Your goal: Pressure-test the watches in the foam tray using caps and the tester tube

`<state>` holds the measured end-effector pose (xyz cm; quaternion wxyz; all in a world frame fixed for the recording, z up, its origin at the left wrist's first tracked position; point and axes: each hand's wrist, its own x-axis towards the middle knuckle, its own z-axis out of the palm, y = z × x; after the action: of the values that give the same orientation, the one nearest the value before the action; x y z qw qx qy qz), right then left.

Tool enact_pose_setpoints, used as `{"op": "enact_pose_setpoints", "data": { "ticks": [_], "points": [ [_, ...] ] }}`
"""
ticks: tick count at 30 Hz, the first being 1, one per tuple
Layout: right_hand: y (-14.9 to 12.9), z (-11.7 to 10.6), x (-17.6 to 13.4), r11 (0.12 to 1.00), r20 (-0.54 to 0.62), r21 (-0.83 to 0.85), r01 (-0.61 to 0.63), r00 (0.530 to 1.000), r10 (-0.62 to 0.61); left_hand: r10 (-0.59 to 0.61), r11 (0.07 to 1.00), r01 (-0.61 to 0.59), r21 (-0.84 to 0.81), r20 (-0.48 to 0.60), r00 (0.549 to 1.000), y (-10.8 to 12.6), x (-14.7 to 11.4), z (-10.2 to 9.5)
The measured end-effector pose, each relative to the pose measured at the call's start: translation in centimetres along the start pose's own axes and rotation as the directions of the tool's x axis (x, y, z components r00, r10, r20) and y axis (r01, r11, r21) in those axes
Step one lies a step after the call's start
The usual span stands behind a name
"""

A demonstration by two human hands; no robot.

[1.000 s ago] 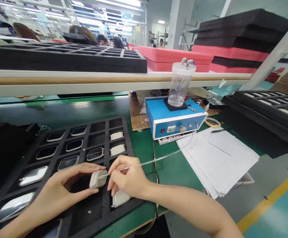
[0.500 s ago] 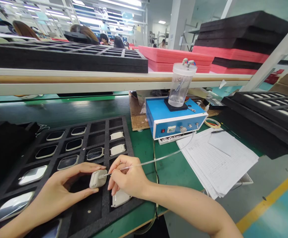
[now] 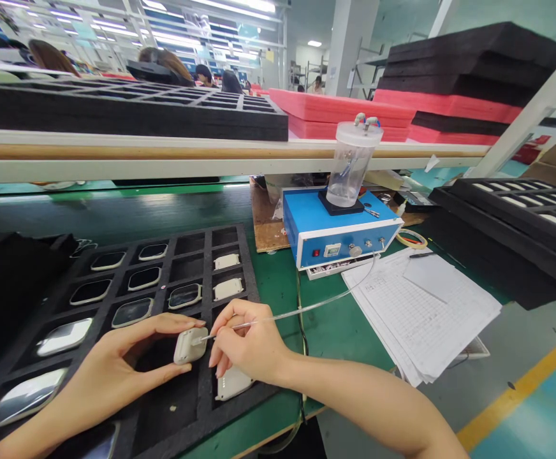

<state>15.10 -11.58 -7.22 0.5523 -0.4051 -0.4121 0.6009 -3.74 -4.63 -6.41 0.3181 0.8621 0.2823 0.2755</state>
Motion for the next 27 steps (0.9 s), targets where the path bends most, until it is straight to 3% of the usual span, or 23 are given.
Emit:
{"op": "enact_pose_setpoints", "data": {
  "ticks": [27],
  "points": [
    [0.04, -0.07, -0.07, 1.000, -0.009, -0.022, 0.016, 1.000, -0.017, 0.017, 1.000, -0.017, -0.006, 0.016, 1.000, 0.08, 0.01, -0.07]
  ]
}}
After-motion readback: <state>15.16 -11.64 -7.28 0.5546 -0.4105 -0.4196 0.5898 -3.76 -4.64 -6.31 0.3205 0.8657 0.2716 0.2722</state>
